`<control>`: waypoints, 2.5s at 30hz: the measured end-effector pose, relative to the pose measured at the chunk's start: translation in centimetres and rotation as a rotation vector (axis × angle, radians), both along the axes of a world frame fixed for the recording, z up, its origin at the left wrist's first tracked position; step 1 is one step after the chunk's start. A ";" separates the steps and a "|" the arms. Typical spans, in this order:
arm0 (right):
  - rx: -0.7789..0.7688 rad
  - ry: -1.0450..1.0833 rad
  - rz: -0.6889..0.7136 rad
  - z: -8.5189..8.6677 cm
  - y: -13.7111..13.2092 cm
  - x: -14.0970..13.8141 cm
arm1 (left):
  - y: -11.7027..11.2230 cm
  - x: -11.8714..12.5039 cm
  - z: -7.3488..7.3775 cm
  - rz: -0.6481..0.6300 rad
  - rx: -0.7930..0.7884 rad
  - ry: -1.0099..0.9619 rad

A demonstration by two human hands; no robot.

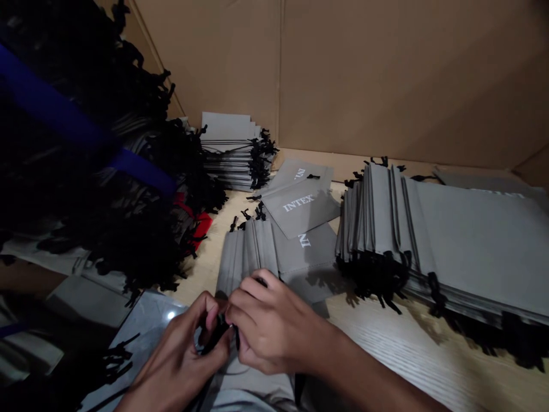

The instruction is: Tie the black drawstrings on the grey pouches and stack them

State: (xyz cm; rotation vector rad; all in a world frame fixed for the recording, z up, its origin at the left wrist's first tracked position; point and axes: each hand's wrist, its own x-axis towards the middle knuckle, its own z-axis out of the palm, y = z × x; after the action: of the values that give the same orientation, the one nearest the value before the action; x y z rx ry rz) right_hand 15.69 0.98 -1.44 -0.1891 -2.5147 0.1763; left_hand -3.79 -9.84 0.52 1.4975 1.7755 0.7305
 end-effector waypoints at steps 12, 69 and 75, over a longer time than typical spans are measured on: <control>0.014 0.138 -0.021 -0.3 -0.1 -0.4 | 0.6 0.5 0.5 0.100 -0.012 -0.292; -0.554 0.290 -0.055 -1.3 -0.1 -0.3 | -3.1 1.7 3.4 0.120 0.056 -1.309; -0.554 0.289 -0.043 -1.3 0.0 -0.3 | -3.1 1.6 3.5 0.088 0.072 -1.324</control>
State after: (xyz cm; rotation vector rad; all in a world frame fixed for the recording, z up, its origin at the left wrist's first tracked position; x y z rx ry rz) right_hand 15.37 0.96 -2.78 -0.4056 -2.1202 0.8218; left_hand -2.21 -12.93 4.02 0.5993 0.7692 1.3862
